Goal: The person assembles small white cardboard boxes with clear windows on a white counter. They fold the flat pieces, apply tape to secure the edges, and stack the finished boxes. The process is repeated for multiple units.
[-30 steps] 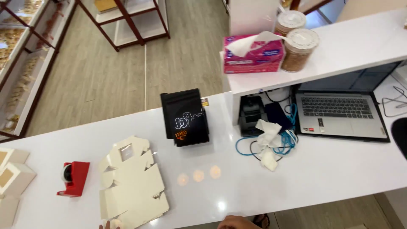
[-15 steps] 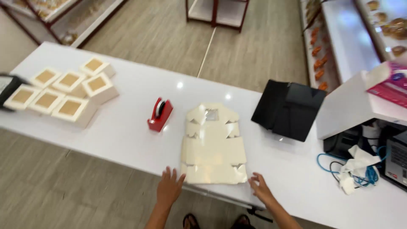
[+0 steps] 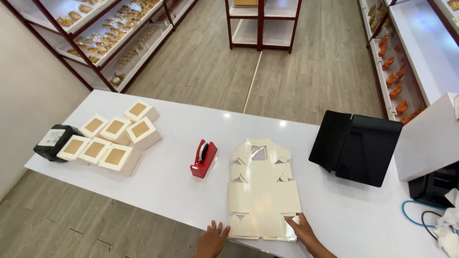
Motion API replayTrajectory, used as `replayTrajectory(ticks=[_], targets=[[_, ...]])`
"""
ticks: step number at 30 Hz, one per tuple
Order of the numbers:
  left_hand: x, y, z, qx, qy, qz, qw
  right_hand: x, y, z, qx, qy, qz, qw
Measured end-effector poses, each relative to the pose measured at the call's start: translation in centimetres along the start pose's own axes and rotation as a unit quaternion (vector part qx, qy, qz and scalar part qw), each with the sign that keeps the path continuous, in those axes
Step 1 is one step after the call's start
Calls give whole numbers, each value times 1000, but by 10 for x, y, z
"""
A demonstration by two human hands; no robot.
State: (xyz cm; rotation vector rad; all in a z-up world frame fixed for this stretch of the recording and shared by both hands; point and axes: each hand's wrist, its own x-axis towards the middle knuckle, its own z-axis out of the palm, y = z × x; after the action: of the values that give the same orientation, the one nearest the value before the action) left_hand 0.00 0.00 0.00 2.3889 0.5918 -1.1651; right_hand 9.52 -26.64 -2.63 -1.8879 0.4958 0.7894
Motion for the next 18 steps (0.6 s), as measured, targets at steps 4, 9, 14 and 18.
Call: replayTrajectory(ticks=[4, 9, 14, 18], targets=[[16, -35, -22, -281, 72, -54, 956, 58, 37, 1, -67, -32, -28, 997], [82, -92, -60, -370, 279, -1, 886, 93, 58, 3, -32, 2, -29, 999], [81, -76, -135, -393, 337, 26, 855, 50, 6, 14, 8, 46, -3, 999], [107, -77, -157, -401, 303, 132, 854, 75, 41, 27, 12, 111, 29, 993]])
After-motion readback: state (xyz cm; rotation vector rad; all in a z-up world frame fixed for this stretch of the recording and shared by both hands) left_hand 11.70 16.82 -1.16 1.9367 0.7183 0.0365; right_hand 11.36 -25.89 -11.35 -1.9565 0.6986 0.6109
